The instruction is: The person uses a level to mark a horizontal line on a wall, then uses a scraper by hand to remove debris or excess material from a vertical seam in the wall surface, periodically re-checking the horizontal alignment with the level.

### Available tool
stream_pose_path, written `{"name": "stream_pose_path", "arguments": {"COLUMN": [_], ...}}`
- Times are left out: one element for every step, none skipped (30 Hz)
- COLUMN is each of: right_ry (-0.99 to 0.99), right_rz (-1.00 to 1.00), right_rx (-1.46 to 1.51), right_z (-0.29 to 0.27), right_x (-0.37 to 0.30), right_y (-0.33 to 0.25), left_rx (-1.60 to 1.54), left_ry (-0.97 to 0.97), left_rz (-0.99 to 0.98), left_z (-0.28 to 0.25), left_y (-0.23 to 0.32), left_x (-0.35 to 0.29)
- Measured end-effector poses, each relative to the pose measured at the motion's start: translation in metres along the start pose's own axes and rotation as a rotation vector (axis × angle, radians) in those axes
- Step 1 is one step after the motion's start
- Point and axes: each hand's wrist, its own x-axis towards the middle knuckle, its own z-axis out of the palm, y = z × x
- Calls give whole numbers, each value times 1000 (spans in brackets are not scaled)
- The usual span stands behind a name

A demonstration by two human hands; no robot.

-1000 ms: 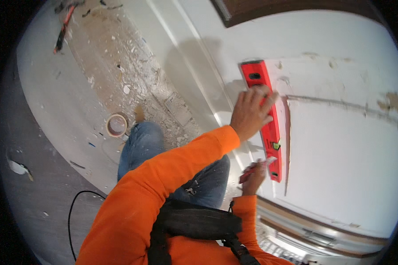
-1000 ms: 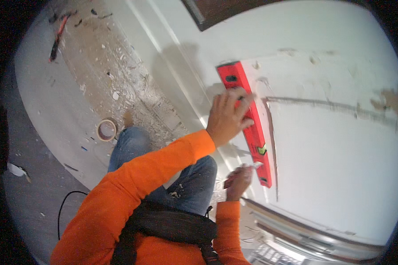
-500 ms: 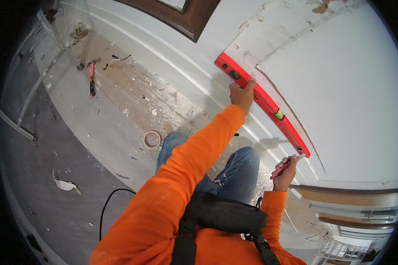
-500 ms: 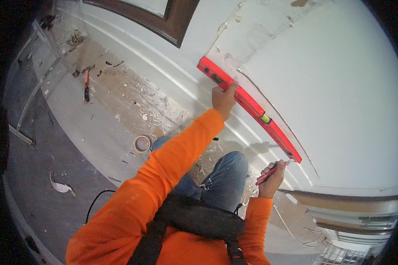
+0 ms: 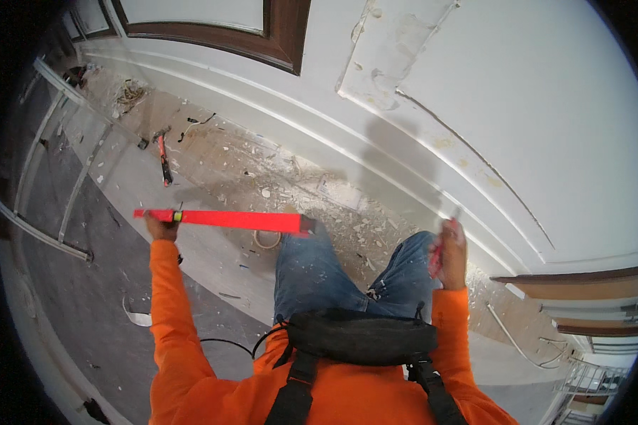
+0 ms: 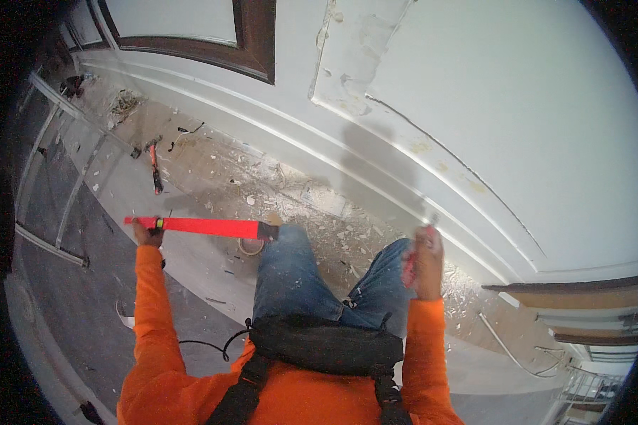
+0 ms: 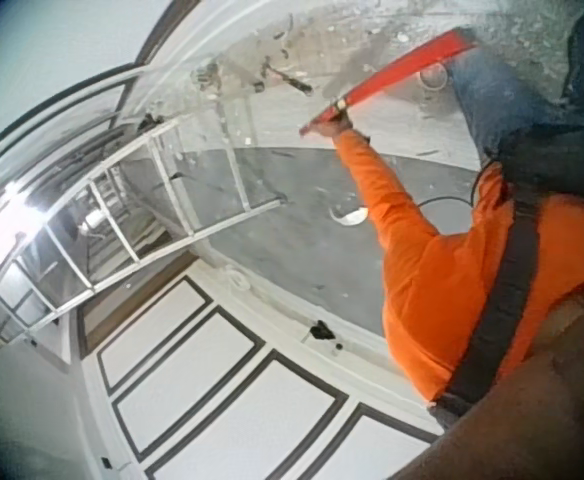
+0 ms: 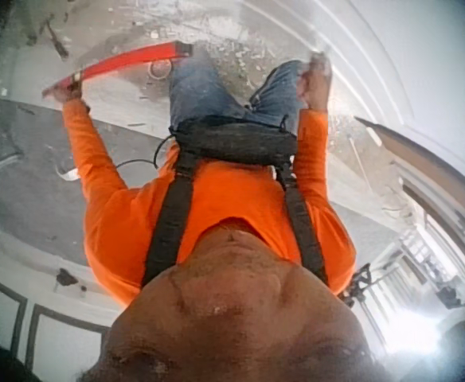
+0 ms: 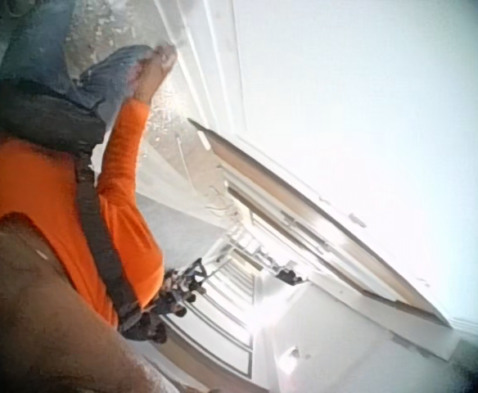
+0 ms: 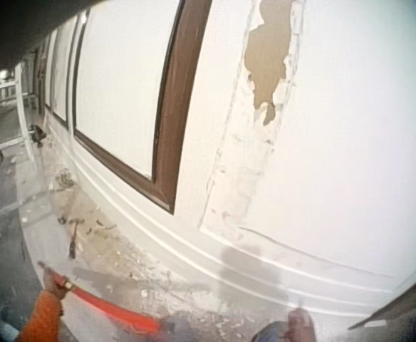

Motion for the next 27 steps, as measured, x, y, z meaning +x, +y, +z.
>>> {"name": "stream_pose_path", "arguments": {"right_ry": [-46, -90, -170, -216, -303, -362, -404, -450, -528, -506, -519, -552, -548, -561, -534, -549, -523, -453, -489, -479, -487, -508, -451, -443, -472, -440, -424], "right_rz": [-10, -21, -25, -5, 10, 42, 66, 82, 69, 102, 101, 87, 113, 127, 170, 159, 179, 228, 173, 145, 115, 93, 140, 151, 124, 165, 190], "right_rx": [-71, -142, -139, -152, -111, -80, -129, -173, -187, -182, -149, -109, -12, 99, 198, 241, 273, 293, 291, 276, 262, 309, 295, 313, 360, 332, 353], "right_z": [18, 38, 57, 76, 95, 113, 129, 144, 157, 169, 181, 192, 203, 212, 221, 228, 235, 240, 246, 250, 253, 256, 259, 262, 264, 267, 268], "right_x": [10, 21, 32, 43, 53, 63, 73, 84, 93, 101, 109, 117, 123, 127, 131, 133, 136, 138, 141, 143, 146, 149, 150, 151, 151, 149, 148], "right_y": [6, 11, 12, 12, 9, 6, 0, -7, -13, -17, -22, -25, -28, -29, -30, -31, -31, -31, -32, -32, -32, -32, -32, -31, -30, -28, -26], "left_rx": [16, 66, 133, 208, 277, 352, 335, 317, 301, 370, 280, 270, 259, 253, 250, 250, 253, 267, 278, 322, 357, 369, 540, 697, 859, 1006, 1199], "left_ry": [-130, 12, 136, 227, 335, 431, 464, 495, 528, 505, 557, 564, 564, 555, 548, 536, 519, 502, 526, 443, 409, 394, 419, 462, 524, 647, 649], "left_rz": [26, 49, 42, 63, 50, 55, -12, -80, -150, -166, -229, -259, -286, -309, -328, -340, -353, -359, -392, -389, -402, -450, -475, -530, -527, -449, -340], "left_z": [-18, -35, -49, -63, -76, -90, -102, -113, -129, -141, -151, -160, -166, -170, -172, -172, -171, -169, -166, -165, -163, -163, -163, -162, -160, -154, -144], "left_y": [19, 27, 31, 33, 28, 18, 8, -4, -21, -36, -52, -66, -80, -90, -99, -104, -107, -108, -106, -103, -99, -95, -91, -87, -86, -85, -87], "left_x": [9, 15, 22, 28, 34, 40, 46, 54, 55, 59, 62, 65, 67, 68, 68, 68, 67, 66, 65, 65, 65, 65, 65, 66, 66, 66, 65]}}
